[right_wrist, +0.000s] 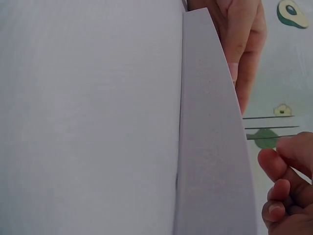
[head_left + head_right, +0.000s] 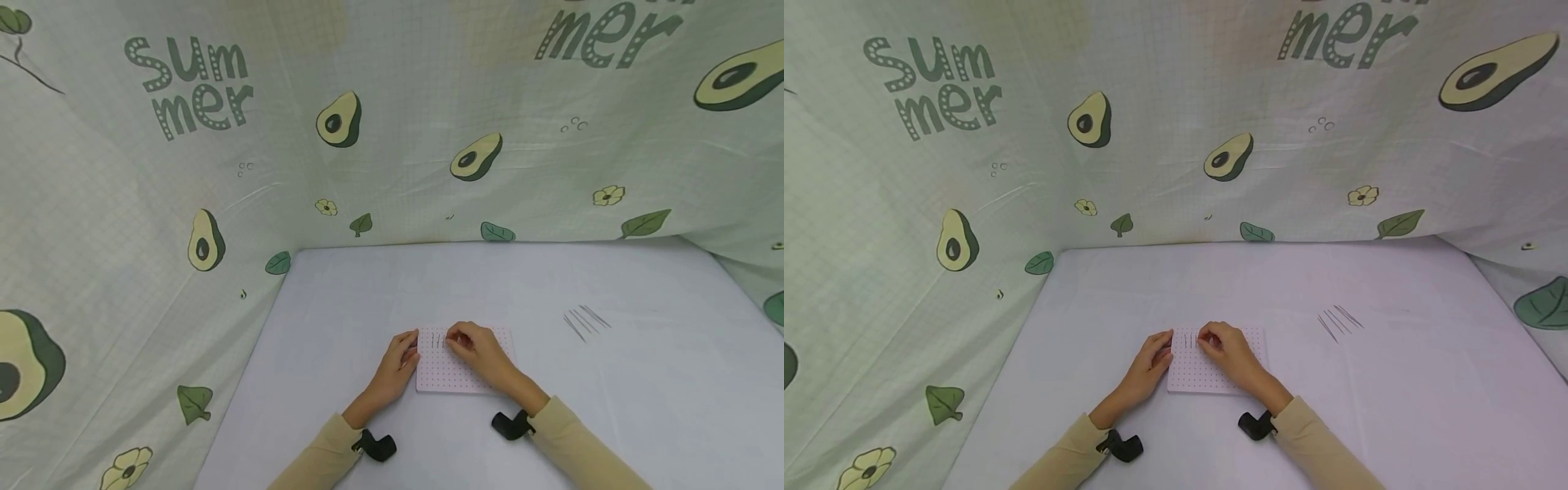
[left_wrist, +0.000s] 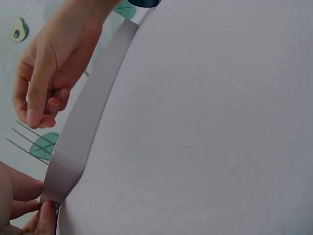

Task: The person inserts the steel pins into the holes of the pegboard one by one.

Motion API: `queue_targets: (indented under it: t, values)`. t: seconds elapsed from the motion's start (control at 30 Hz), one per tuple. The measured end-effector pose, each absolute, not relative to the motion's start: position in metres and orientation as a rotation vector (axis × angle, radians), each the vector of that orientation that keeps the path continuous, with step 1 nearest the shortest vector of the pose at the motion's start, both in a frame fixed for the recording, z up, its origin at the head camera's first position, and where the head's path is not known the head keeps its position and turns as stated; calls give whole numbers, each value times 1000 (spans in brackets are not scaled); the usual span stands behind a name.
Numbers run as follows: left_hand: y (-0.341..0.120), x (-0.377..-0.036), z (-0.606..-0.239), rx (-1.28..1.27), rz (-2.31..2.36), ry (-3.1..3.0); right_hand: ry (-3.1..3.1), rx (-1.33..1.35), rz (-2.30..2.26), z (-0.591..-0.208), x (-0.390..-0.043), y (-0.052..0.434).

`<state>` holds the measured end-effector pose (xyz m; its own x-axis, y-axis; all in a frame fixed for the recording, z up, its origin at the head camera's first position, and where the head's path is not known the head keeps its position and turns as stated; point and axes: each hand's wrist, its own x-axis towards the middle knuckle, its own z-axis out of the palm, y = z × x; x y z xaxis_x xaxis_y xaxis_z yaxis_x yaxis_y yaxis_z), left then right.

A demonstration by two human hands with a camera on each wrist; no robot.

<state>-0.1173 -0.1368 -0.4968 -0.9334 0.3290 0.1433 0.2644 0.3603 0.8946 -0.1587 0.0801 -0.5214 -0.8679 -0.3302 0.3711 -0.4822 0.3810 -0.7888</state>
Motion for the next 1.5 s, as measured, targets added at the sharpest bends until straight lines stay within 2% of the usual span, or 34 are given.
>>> queue_targets:
  t: [0.13, 0.43, 0.93, 1.5]
  values:
    - [-136, -119, -501, 555, 1639, 2561, -2489, 710, 1484, -521, -160, 84]
    - [-143, -133, -536, 545, 1614, 2585, -2496, 640, 1458, -522, -164, 100]
    - [-143, -138, -540, 527, 1600, 2592, -2503, 556, 1338, -519, -166, 136]
    - [-146, -133, -540, 512, 1566, 2589, -2568, 340, 1278, -520, -162, 172]
